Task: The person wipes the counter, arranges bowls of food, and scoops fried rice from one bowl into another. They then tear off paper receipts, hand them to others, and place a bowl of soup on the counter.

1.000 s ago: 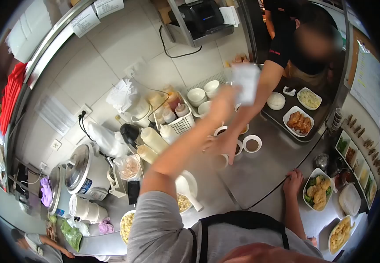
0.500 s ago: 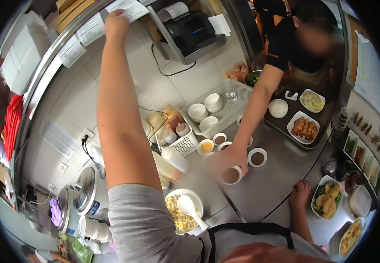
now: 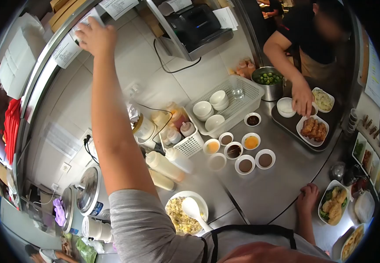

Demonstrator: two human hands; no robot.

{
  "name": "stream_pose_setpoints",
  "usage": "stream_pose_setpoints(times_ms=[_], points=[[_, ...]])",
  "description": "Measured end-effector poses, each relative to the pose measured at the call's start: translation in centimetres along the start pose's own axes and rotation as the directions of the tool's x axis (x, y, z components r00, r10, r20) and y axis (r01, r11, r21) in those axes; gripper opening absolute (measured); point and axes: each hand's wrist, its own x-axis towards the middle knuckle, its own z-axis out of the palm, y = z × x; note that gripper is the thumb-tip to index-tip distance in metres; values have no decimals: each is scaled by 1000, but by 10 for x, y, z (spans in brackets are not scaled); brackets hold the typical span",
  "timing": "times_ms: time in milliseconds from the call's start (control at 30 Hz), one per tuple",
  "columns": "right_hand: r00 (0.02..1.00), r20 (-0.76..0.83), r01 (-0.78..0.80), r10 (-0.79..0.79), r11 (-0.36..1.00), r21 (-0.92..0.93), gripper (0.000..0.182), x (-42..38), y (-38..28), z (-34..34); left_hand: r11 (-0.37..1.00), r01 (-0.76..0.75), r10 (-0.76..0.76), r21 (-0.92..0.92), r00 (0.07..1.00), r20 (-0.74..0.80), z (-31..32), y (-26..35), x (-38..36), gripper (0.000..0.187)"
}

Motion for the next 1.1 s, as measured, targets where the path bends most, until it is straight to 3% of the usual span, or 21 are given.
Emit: stream_pose_setpoints(times_ms=[67,300,400,467,533,567,600,667,767,833,900,967,1033,1100], points=[[1000,-6,4,-4,1000,-19,21,0,-1,1,999,21,-22,-41,999,-44,15,9,1,67],[1000,-6,20,-20,1000,-20,17,-1,6,2,950,241,-210,-199,964,164,20,33,34,77],[999,-13,43,-43,999,-13,18,-2,9,5,943,234,-224,-236,972,70,17,35,22,80],[997,-36,66,-67,998,-24,19,-3,9,6,976,140,-112,-164,979,168,-6,41,-8,79],[996,-23,83,-84,996,-15,20,-2,10,3,965,-153,213,-215,934,289,-17,37,-53,76],[996,-18,88,-88,996,-9,20,-3,10,3,917,-302,365,-261,898,243,-30,34,-89,71],[995,-24,93,-94,996,-9,19,-4,13,5,872,-414,479,-261,831,284,-47,29,-128,68],[996,-9,90,-90,996,7,18,-5,17,7,777,-536,626,-330,602,497,-117,20,-189,63],[998,14,66,-66,998,12,17,-5,19,5,755,-333,627,-565,111,771,-203,-13,-235,64],[998,1,60,-60,998,7,17,-6,18,6,838,-78,540,-541,-33,841,-231,-56,-252,64],[997,36,72,-73,997,13,18,-7,25,9,856,163,476,-491,123,871,-254,-106,-267,62],[995,61,83,-83,997,1,18,-5,22,5,906,399,73,-143,186,980,-287,-144,-281,60],[993,57,107,-106,994,-15,18,-7,24,6,953,285,-168,105,207,964,-321,-173,-294,60],[992,44,120,-119,992,-31,18,-7,26,8,946,317,-136,68,196,971,-348,-219,-319,62]])
